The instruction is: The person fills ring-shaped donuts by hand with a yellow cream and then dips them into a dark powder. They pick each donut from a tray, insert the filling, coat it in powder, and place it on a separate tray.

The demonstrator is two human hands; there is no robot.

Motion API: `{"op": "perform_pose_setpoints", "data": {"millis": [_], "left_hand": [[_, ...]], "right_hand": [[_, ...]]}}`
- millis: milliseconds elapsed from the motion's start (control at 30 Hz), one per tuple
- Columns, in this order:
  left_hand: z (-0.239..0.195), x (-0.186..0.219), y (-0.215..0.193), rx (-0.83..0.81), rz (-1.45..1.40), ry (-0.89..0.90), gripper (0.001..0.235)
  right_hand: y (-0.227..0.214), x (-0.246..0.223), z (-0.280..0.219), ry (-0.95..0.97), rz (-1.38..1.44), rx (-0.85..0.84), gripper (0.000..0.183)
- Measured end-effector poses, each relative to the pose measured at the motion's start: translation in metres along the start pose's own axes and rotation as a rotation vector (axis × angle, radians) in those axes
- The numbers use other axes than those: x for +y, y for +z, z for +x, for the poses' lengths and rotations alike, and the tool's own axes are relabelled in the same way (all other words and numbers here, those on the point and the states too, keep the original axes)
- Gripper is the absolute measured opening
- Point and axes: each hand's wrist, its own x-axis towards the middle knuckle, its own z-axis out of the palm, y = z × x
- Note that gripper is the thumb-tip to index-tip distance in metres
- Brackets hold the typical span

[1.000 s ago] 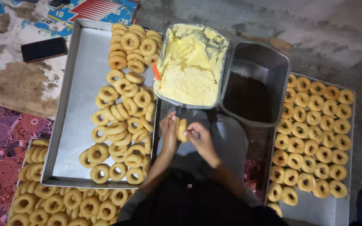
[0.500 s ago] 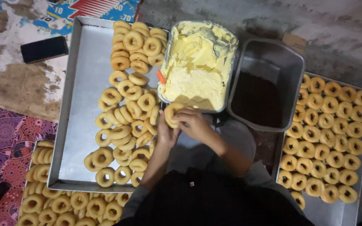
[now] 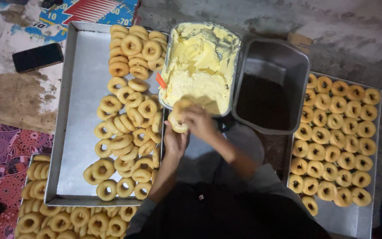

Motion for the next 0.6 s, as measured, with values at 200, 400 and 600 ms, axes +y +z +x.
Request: {"op": "perform_pose_setpoints", "data": {"millis": [200, 400, 600], "left_hand": [[-0.012, -0.010, -0.006, -0.094, -0.012, 0.043, 0.062], [-0.013, -0.011, 0.000, -0.143, -0.009, 0.045, 0.056], [-0.017, -0.046, 0.019, -0.190, 0.082, -0.016, 0.054]], "right_hand": [[-0.013, 0.031, 0.024, 0.162, -0.020, 0.030, 0.019], [-0.025, -0.013, -0.024, 0.091, 0.086, -0.054, 0.023], [-0.060, -0.010, -0.029, 0.106, 0.119, 0.071, 0.026]]}}
